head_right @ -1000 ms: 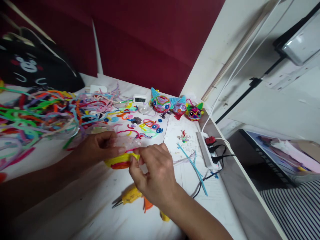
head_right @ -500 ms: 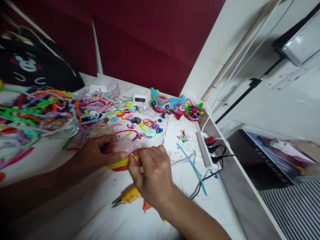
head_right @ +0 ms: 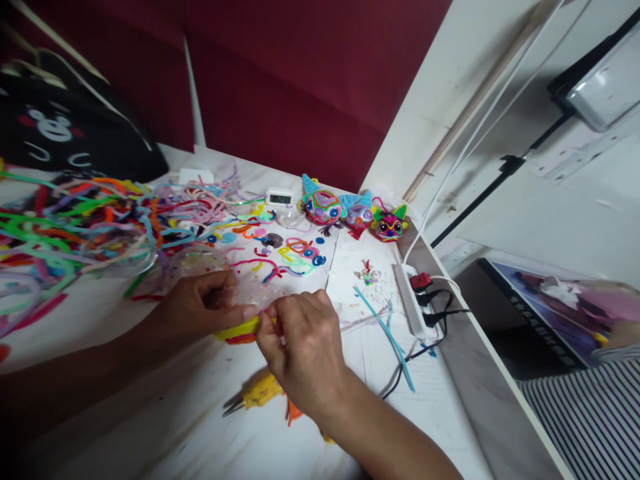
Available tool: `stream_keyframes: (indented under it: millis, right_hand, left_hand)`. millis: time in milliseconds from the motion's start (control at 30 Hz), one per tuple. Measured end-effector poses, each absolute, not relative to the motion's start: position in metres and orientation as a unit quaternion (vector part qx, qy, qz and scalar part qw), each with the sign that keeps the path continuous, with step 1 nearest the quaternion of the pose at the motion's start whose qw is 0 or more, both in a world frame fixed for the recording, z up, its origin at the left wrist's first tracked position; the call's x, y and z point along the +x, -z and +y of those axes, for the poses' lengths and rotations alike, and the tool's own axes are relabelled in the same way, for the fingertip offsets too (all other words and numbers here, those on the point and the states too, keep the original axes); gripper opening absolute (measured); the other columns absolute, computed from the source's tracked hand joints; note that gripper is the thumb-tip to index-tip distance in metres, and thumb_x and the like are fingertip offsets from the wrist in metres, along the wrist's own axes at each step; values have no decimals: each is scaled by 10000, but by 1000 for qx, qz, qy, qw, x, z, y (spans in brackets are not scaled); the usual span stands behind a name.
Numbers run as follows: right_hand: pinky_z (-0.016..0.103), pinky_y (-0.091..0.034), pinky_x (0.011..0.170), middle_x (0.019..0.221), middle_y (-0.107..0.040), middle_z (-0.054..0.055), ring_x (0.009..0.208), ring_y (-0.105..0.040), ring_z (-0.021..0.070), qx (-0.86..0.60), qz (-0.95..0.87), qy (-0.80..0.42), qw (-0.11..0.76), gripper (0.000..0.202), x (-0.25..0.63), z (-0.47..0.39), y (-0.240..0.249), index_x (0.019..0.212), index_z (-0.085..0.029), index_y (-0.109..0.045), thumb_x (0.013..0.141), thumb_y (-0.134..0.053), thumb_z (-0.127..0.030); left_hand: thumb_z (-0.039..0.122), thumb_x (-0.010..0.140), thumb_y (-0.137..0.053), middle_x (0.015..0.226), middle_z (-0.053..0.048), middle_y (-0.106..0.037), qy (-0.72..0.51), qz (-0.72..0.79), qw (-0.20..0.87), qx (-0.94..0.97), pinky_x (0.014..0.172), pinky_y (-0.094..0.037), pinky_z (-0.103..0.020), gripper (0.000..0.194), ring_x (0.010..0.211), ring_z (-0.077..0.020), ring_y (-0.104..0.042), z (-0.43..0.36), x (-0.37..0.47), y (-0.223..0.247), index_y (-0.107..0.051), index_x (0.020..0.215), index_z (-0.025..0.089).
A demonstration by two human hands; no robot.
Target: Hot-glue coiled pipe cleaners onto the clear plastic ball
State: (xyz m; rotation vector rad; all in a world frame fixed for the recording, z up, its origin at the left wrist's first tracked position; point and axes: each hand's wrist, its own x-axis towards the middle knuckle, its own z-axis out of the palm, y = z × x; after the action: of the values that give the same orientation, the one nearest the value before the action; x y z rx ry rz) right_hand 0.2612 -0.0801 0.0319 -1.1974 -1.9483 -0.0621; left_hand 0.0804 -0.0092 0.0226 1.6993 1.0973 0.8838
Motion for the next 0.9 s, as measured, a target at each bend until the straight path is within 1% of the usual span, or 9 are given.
stream_keyframes:
  millis: [267,433,600,767,833,900]
  right_hand:
    - [322,-397,664,641,-631,-1,594,-575,157,-487,-775,37,403,143,260,-81,-31,778,-174,-613,912,-610,-125]
    - [316,-402,660,635,-632,-6,579,-566,146,-483,-771,36,414,155,260,-81,-30,772,-166,-628,922,-627,-128]
    - [293,-435,636,650,-648,-1,591,-577,144,-494,-755,-26,431,121,262,-79,-32,820,-156,-670,938,-645,-153]
    - [257,-429,587,640,-648,-24,561,-587,121,-520,-733,-126,421,142,263,-79,-36,768,-175,-680,894,-632,-129]
    - [254,-422,585,627,-636,-31,552,-581,114,-520,-732,-134,419,152,263,-79,-36,746,-174,-674,875,-620,-112]
    - [261,-425,602,624,-633,-29,559,-580,114,-513,-739,-116,422,144,263,-79,-36,740,-167,-667,856,-615,-100]
  left_hand:
    - [433,666,-740,518,99,-318,-352,446,455,686,459,-182,-221,416,504,-81,-263,-11,81,-18,-395,581,217]
    - [436,650,-726,525,99,-303,-359,449,457,679,462,-176,-221,416,512,-81,-254,-10,82,-18,-382,568,217]
    - [461,637,-715,523,97,-295,-357,446,465,676,466,-176,-220,419,509,-80,-251,-9,83,-20,-382,558,219]
    - [460,627,-730,527,92,-337,-346,457,464,676,478,-212,-213,410,517,-83,-290,-11,83,-20,-408,564,215]
    - [459,630,-733,521,95,-335,-337,463,467,674,478,-211,-213,408,515,-84,-290,-12,83,-19,-413,567,214]
    - [458,635,-730,512,98,-326,-331,464,471,673,471,-203,-213,403,507,-83,-283,-12,83,-17,-414,569,215]
